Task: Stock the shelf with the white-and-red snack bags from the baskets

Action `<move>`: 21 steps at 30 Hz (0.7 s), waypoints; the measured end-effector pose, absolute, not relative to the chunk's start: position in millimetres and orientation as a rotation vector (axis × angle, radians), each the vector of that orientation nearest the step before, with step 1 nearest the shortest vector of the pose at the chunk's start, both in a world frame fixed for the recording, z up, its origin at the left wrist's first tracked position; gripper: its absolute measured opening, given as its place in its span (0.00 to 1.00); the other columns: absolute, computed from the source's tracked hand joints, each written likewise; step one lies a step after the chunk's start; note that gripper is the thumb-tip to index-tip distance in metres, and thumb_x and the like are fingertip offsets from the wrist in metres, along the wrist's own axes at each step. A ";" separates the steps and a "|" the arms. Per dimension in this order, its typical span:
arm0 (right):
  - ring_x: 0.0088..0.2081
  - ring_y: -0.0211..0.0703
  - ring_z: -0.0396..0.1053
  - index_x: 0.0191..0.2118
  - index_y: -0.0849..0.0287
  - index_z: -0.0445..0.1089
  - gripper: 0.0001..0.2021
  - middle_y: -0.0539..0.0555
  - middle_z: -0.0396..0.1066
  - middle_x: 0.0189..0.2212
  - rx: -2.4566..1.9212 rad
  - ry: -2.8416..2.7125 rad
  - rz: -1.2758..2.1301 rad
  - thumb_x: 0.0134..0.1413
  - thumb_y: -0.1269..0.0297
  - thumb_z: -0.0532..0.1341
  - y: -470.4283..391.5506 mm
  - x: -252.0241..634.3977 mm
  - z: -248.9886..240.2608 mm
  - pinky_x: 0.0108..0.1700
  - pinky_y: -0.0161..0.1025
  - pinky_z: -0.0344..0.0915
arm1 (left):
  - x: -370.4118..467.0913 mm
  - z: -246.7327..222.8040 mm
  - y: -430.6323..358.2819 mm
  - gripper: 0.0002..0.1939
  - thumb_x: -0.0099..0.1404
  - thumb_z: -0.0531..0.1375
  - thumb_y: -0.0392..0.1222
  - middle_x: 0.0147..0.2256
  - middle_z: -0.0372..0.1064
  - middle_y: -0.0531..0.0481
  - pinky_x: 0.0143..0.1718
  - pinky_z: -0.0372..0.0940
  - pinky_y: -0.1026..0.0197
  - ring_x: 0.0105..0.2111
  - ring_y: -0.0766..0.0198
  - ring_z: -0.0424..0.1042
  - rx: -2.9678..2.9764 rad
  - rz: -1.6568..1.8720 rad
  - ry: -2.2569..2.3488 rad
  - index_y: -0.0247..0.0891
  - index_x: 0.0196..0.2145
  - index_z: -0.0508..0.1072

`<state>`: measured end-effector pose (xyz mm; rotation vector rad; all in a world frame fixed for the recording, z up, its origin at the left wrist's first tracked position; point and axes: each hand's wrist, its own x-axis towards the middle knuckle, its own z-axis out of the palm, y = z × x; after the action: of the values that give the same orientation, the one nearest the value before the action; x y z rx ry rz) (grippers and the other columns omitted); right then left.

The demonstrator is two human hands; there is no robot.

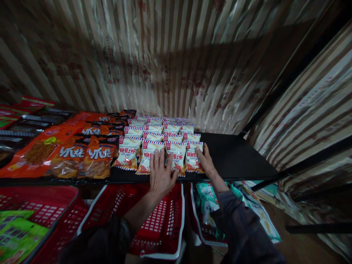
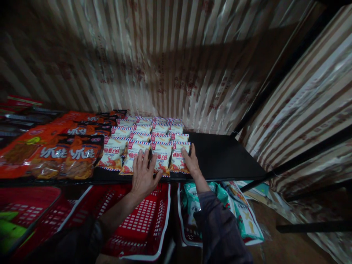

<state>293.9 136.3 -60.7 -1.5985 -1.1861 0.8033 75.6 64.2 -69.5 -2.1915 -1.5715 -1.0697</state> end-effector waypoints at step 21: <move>0.54 0.51 0.69 0.67 0.58 0.50 0.41 0.59 0.69 0.56 -1.504 -1.267 0.818 0.53 0.45 0.60 135.8 288.4 -51.1 0.58 0.46 0.63 | 76.2 -71.0 65.9 0.33 0.66 0.56 0.52 0.65 0.51 0.31 0.65 0.45 0.39 0.68 0.42 0.43 -2.193 -1.044 -1.562 0.33 0.63 0.59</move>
<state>288.4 135.8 -51.1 -1.5043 -1.2667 0.8178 76.2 65.9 -71.0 -2.1926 -1.5621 -1.0440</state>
